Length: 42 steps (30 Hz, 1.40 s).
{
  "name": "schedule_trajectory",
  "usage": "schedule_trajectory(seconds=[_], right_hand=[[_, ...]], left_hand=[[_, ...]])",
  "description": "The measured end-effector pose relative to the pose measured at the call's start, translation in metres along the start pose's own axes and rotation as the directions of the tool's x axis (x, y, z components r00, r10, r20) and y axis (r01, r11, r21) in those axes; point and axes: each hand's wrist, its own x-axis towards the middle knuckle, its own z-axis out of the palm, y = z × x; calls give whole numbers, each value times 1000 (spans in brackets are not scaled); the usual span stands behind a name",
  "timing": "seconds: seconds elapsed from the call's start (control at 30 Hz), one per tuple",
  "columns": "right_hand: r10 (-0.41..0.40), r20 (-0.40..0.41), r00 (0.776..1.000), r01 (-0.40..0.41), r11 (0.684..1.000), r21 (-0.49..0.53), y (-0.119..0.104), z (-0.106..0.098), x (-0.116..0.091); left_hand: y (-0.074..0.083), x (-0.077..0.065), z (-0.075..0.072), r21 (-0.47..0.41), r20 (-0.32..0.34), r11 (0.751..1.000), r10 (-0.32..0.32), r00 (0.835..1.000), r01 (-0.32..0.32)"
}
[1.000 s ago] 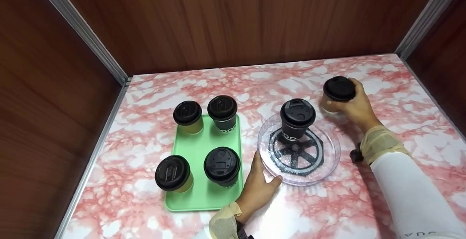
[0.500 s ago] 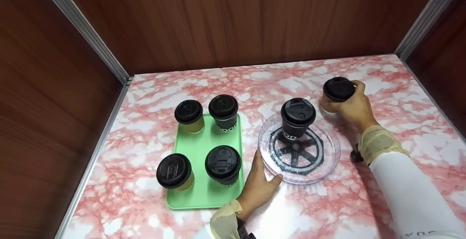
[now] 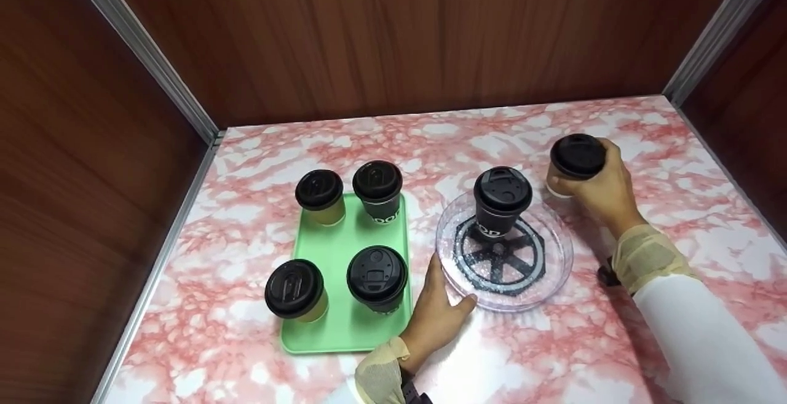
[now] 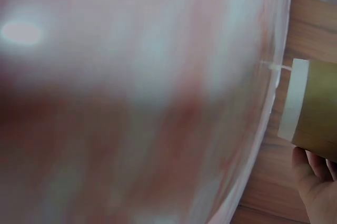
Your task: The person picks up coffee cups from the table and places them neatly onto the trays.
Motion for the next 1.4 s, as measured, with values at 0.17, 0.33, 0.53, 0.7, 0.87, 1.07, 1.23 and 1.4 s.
schedule_trajectory(seconds=[0.17,0.33,0.53,0.7,0.87,1.07,1.23,1.4], right_hand=[[-11,-41,999,12,1000,14,-8,-4,-10],[-9,-75,997,10,1000,25,-21,-11,-22],[-22,-85,996,24,1000,14,-35,-14,-38],[-55,-92,994,56,998,13,-42,-14,-49],[-63,-108,992,67,997,31,-47,-16,-62],[-63,-117,991,69,996,49,-54,-20,-82],[-85,-100,991,91,994,56,-61,-20,-99],[-110,-106,988,117,991,58,-66,-17,-110]], left_hand=[[-1,0,0,6,5,1000,-6,1000,6],[-1,1,1,4,2,1000,4,1000,-4],[-2,1,0,2,-8,1000,16,1000,-16],[-1,1,0,3,-4,1000,14,1000,-14],[0,0,0,0,5,1000,7,1000,-7],[1,1,-1,5,13,1000,1,1000,-1],[-1,1,0,10,9,1000,12,1000,-12],[-2,1,0,7,-3,1000,30,1000,-30]])
